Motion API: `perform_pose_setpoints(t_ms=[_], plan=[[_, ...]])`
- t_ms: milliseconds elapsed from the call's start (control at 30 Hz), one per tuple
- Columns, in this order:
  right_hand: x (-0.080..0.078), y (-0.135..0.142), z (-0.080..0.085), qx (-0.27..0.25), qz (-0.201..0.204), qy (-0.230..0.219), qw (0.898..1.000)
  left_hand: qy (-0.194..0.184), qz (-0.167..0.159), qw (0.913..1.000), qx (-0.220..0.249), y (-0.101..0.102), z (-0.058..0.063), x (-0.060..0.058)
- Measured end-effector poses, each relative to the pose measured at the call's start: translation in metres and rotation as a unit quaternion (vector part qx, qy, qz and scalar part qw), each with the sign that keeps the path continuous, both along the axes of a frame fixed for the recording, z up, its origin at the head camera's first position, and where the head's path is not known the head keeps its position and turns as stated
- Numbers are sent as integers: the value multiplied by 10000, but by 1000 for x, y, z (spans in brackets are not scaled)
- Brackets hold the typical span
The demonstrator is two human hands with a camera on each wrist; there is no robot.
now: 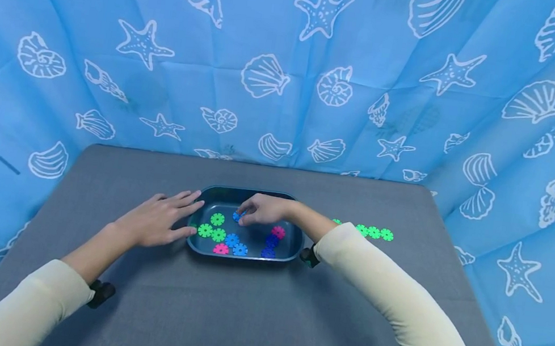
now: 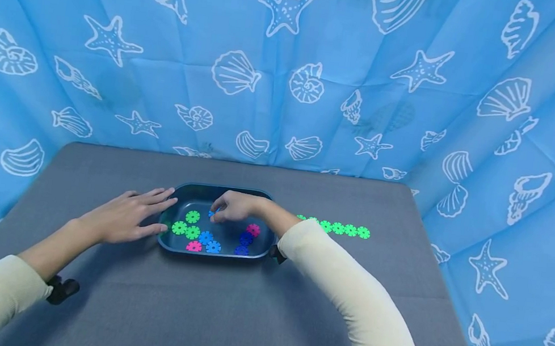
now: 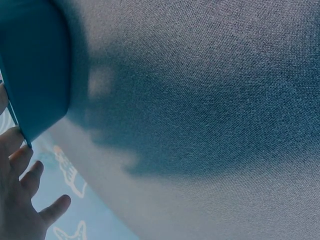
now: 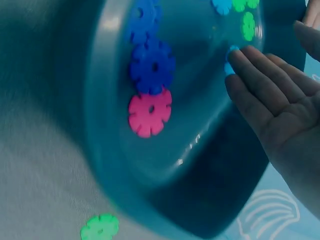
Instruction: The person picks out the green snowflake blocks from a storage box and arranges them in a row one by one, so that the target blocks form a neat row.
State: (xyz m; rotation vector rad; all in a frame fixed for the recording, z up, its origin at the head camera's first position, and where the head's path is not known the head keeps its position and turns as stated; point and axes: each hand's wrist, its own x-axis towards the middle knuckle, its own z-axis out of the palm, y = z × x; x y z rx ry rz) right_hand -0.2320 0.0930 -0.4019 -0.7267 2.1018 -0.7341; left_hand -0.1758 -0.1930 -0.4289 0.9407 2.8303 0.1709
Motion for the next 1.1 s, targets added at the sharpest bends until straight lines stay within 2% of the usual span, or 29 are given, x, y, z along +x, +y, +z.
perform_pose_setpoints(t_ms=[100,233,600,833,1100], plan=[[2,-5,-5,15,184,-84,9998,-16,-5,10000,8,0,1,0],[4,-13,-11,2,235,-198,9995,-33,4,10000,27,0,2,0],[8,-34,-12,-156,287,-339,9989,14,-60,9999,95,-2,0,1],[11,-46,-19,-173,500,-349,9980,12,-67,9999,107,-3,-2,1],[17,-54,-18,-254,823,-549,9948,52,-92,9999,101,-3,-3,0]])
